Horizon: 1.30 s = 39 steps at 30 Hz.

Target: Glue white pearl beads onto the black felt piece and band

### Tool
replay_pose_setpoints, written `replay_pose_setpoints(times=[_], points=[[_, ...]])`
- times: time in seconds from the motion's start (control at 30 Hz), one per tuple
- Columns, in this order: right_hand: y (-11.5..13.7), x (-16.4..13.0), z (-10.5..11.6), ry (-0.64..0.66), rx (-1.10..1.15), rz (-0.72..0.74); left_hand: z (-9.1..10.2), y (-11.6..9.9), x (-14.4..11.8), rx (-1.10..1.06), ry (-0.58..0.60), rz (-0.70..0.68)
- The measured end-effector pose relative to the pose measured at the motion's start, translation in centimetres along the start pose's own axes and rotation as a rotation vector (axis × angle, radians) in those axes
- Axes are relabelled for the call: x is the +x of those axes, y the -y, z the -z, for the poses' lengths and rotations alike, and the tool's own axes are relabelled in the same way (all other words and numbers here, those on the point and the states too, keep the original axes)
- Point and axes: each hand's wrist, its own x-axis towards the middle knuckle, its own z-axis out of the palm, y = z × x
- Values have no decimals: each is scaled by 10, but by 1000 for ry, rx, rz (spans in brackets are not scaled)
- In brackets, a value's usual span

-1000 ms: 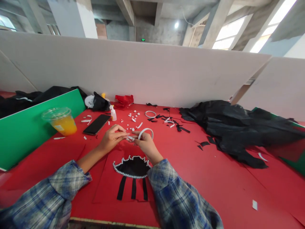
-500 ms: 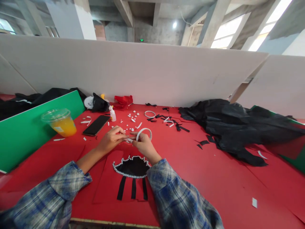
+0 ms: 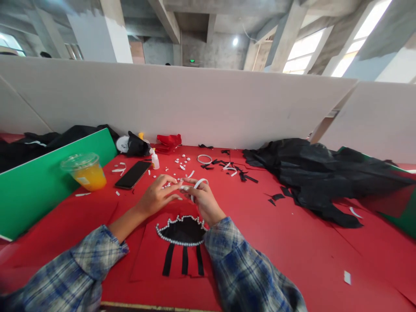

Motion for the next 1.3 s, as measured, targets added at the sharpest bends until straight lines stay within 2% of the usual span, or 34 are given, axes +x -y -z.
replay_pose_setpoints(times=[0.1,0.2,0.27,0.37,0.43,0.53,0.57,0.6,0.7,0.77,0.83,0.9,0.97,1.03,1.17,1.23,1.3], points=[[1,3,5,27,-77,58,-3,3,-1,-243,-5,230],[-1,7,8,8,-246,140,-4,7,1,-555,81,502],[-3,10,9,-15,-370,169,-2,9,3,-668,133,582],[-6,12,9,-29,-548,196,7,13,5,-660,202,601],[-7,12,9,-9,-612,197,17,18,4,-665,372,612],[-9,9,8,109,-638,140,39,29,1,-724,822,620],[-10,8,7,158,-635,112,47,33,0,-738,917,607],[-10,7,6,206,-626,83,55,37,-1,-737,948,589],[-10,2,1,297,-540,5,72,47,-2,-693,905,552],[-9,-2,-3,329,-467,-33,73,53,-3,-619,839,550],[-8,-4,-5,348,-394,-63,66,58,-5,-502,691,561],[-7,-5,-6,368,-333,-92,53,61,-7,-342,464,574],[-6,-5,-6,372,-291,-106,38,61,-9,-159,339,575],[-6,-5,-5,368,-270,-103,26,58,-10,6,346,532],[-6,-4,-5,349,-262,-92,13,46,-6,313,524,365],[-5,-5,-6,337,-262,-86,12,40,-2,385,571,327],[-6,-5,-7,333,-259,-85,11,35,1,393,570,328]])
